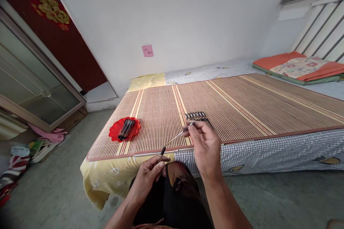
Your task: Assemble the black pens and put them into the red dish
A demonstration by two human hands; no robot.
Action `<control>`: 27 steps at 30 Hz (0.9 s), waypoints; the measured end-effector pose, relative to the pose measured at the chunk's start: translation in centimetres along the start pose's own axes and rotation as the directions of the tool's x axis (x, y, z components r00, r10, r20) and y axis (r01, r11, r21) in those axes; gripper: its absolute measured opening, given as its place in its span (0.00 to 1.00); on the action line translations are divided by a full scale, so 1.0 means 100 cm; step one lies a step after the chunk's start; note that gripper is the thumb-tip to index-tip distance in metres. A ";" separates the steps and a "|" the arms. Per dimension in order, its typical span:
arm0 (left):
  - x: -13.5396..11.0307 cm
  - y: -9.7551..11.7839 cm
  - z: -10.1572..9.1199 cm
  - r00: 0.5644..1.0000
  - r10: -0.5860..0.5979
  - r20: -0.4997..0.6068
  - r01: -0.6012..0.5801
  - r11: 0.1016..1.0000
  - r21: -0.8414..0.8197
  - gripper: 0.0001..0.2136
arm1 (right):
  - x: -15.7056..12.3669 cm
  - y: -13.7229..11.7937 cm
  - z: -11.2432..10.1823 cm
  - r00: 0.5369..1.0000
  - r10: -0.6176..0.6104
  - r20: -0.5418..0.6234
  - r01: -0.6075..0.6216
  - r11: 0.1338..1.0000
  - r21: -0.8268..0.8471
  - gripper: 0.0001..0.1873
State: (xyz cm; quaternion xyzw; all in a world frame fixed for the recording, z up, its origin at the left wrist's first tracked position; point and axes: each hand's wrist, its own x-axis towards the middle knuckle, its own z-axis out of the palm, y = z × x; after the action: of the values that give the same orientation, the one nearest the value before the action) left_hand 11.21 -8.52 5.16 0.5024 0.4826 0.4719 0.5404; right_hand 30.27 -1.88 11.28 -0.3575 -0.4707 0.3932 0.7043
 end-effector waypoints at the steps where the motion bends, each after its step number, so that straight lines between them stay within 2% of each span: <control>1: 0.000 0.000 0.000 1.000 0.000 0.000 0.000 1.000 0.000 0.20 | 0.000 0.000 0.000 1.000 0.000 0.006 0.000 1.000 -0.002 0.09; 9: -0.001 0.000 0.000 1.000 -0.016 0.025 0.016 1.000 -0.003 0.21 | 0.000 -0.009 -0.003 0.998 -0.043 0.054 0.048 0.994 -0.099 0.10; 14: -0.002 0.002 -0.001 0.999 0.046 -0.023 -0.043 0.993 0.106 0.18 | 0.004 -0.019 -0.004 0.987 -0.088 0.132 0.108 0.982 -0.155 0.09; 21: -0.008 0.014 -0.001 0.994 0.084 -0.064 -0.064 0.963 0.261 0.16 | 0.000 -0.032 -0.004 0.956 -0.172 0.236 0.216 0.961 -0.175 0.07; 24: -0.010 0.018 0.000 0.995 0.088 -0.044 -0.075 0.969 0.236 0.16 | 0.002 -0.031 -0.004 0.955 -0.163 0.249 0.203 0.969 -0.143 0.07; 27: -0.010 0.021 0.002 0.998 0.044 0.033 -0.047 0.992 0.116 0.17 | 0.005 -0.027 -0.002 0.958 -0.106 0.265 0.145 0.981 -0.131 0.07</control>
State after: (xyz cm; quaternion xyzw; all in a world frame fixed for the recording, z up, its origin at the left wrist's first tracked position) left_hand 11.29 -9.44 7.31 0.5513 0.4894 0.4472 0.5066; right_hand 31.20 -2.61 13.78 -0.3245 -0.6078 0.3541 0.6324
